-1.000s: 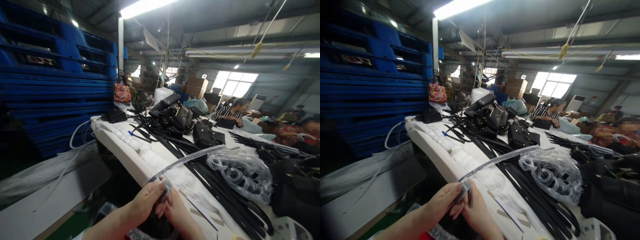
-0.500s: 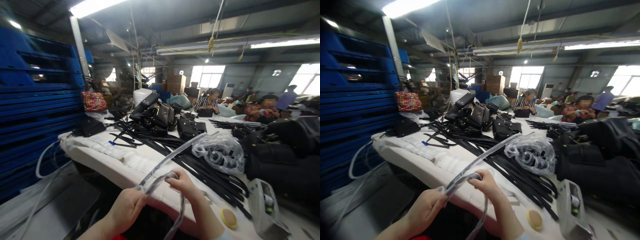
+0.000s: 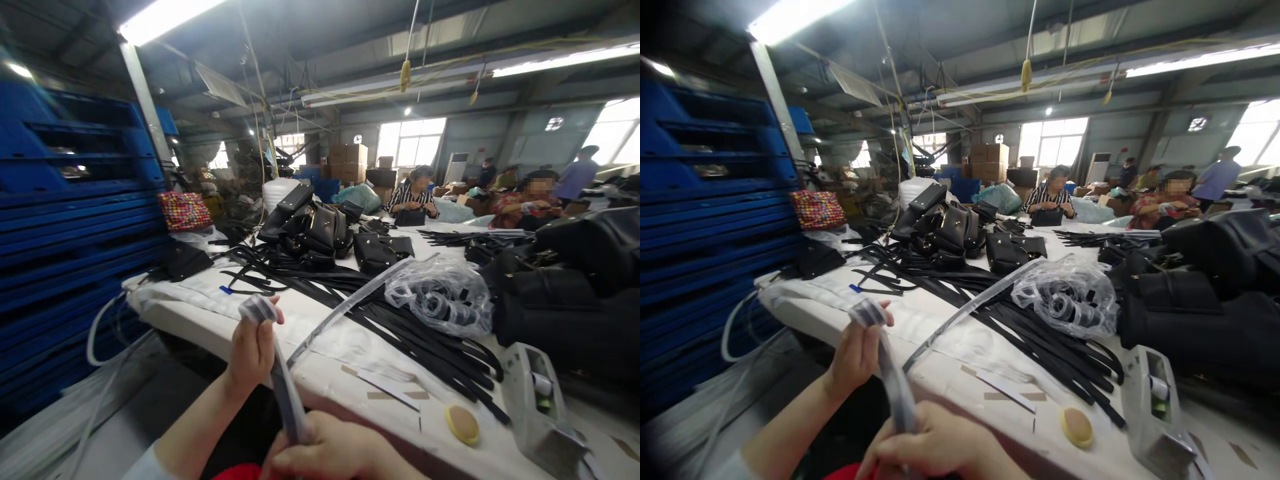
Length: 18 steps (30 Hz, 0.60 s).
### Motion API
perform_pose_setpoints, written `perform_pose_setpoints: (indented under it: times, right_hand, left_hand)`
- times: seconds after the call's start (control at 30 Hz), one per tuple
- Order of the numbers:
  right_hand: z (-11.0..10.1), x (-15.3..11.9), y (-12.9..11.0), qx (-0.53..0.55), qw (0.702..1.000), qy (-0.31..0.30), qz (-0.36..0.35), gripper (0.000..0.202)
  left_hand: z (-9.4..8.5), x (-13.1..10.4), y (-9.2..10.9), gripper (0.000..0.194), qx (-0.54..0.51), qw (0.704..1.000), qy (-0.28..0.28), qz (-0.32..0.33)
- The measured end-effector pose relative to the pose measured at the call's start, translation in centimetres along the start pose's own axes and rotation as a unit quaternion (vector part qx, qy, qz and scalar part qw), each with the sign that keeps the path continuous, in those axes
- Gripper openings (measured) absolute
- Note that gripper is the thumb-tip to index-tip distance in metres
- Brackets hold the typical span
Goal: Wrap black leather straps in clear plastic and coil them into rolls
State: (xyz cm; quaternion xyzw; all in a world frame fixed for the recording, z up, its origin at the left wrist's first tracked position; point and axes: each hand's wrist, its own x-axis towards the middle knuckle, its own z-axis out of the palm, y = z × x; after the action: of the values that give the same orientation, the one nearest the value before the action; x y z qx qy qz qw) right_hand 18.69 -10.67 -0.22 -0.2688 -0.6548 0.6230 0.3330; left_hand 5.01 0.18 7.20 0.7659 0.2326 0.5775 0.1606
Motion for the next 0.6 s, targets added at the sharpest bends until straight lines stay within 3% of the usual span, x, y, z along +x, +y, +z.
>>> perform_pose_setpoints:
  times: [0.07,0.13,0.17,0.23,0.27,0.33,0.4,0.43,0.47,0.5,0.53,0.6]
  right_hand:
    - [-1.9,-1.7,-0.7,0.063,0.995,0.066,-0.029,0.046]
    - [-4.3,-2.8,-1.2,0.027,0.98,0.198,-0.021,0.044]
    - [-5.4,-3.0,-1.2,-0.042,0.966,0.254,-0.001,0.037]
    - [-6.6,-2.6,-0.6,-0.185,0.918,0.351,0.01,0.025]
    - [-6.6,-2.1,0.0,-0.229,0.901,0.368,0.0,0.036]
    - [-5.4,-0.7,1.2,-0.247,0.903,0.351,-0.034,0.058]
    - [-3.1,1.0,2.5,-0.216,0.926,0.309,-0.039,0.051]
    - [-1.9,1.7,3.1,-0.197,0.934,0.297,-0.022,0.039]
    - [-0.8,2.3,3.5,-0.18,0.942,0.285,0.003,0.029]
    - [0.2,2.6,3.8,-0.16,0.952,0.258,0.03,0.025]
    - [1.0,2.6,3.8,-0.136,0.967,0.208,0.051,0.027]
    - [1.6,2.0,3.3,-0.074,0.994,0.058,0.064,0.035]
  left_hand:
    - [-0.5,-1.6,-2.4,0.041,0.101,0.983,-0.123,0.087]
    - [-0.7,-3.6,-3.2,0.045,0.148,0.951,-0.262,0.075]
    - [-0.6,-4.6,-3.0,0.048,0.152,0.938,-0.311,0.03]
    - [-0.3,-5.8,-1.8,0.056,0.102,0.913,-0.369,-0.14]
    - [-0.2,-6.0,-1.0,0.06,0.041,0.89,-0.384,-0.244]
    - [-0.2,-5.7,0.6,0.065,-0.129,0.816,-0.376,-0.419]
    - [-0.4,-4.6,1.9,0.066,-0.295,0.74,-0.33,-0.506]
    - [-0.6,-4.0,2.2,0.065,-0.356,0.719,-0.3,-0.517]
    - [-0.8,-3.4,2.4,0.063,-0.396,0.714,-0.267,-0.512]
    - [-1.1,-2.9,2.3,0.06,-0.414,0.731,-0.228,-0.492]
    - [-1.3,-2.6,1.9,0.058,-0.404,0.773,-0.182,-0.453]
    - [-1.9,-2.6,0.4,0.052,-0.29,0.899,-0.085,-0.317]
